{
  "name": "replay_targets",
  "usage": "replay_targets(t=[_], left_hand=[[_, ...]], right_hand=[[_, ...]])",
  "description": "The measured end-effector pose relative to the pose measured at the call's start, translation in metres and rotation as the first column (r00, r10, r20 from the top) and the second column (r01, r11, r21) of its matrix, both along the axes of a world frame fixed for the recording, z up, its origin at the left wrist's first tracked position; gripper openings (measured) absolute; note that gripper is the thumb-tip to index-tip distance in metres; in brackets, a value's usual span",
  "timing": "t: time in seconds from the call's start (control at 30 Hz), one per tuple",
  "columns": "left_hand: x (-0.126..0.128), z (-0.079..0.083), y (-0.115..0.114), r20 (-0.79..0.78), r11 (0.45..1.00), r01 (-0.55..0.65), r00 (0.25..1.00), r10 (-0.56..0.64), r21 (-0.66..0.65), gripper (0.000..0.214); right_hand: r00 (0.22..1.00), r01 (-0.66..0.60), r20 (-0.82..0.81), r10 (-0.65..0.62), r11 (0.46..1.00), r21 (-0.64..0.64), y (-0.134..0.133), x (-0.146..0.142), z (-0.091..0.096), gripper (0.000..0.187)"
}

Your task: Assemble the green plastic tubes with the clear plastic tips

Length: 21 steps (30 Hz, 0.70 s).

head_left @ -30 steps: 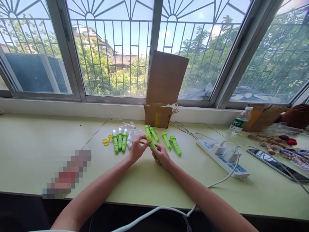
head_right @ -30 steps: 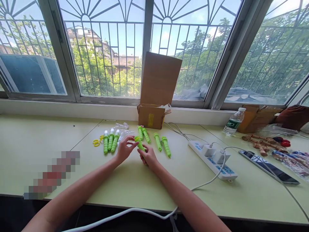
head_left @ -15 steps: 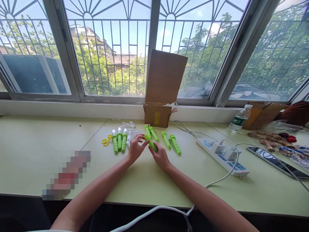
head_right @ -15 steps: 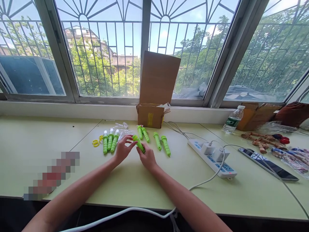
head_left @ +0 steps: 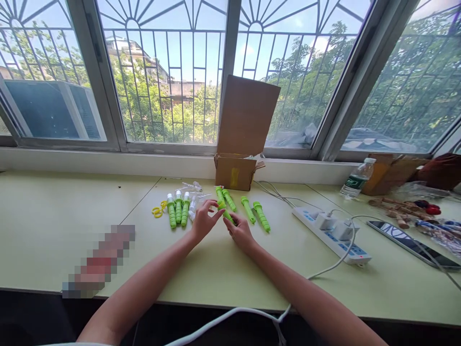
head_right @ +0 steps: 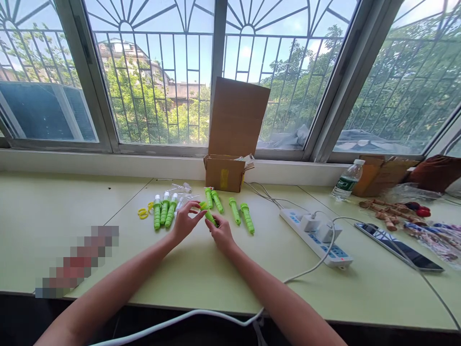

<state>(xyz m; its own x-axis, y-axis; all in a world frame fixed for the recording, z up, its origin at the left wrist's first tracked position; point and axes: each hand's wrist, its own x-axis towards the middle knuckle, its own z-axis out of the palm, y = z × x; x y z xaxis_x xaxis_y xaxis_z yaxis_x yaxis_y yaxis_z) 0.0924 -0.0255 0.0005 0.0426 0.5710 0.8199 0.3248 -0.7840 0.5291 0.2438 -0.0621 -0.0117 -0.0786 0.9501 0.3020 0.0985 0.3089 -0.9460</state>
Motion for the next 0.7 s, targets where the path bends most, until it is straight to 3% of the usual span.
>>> replay_targets(t=[0.27, 0.7], left_hand=[[-0.0009, 0.0019, -0.0014, -0.005, 1.0, 0.027, 1.0, -0.027, -0.014, 0.024], [-0.0014, 0.0027, -0.0025, -0.012, 0.998, 0.056, 0.998, -0.056, -0.02, 0.026]], right_hand=[[0.992, -0.081, -0.107, 0.069, 0.991, -0.11, -0.0054, 0.0005, 0.0056, 0.039], [0.986, -0.123, -0.132, 0.1, 0.975, -0.183, -0.0063, 0.0043, 0.0105, 0.035]])
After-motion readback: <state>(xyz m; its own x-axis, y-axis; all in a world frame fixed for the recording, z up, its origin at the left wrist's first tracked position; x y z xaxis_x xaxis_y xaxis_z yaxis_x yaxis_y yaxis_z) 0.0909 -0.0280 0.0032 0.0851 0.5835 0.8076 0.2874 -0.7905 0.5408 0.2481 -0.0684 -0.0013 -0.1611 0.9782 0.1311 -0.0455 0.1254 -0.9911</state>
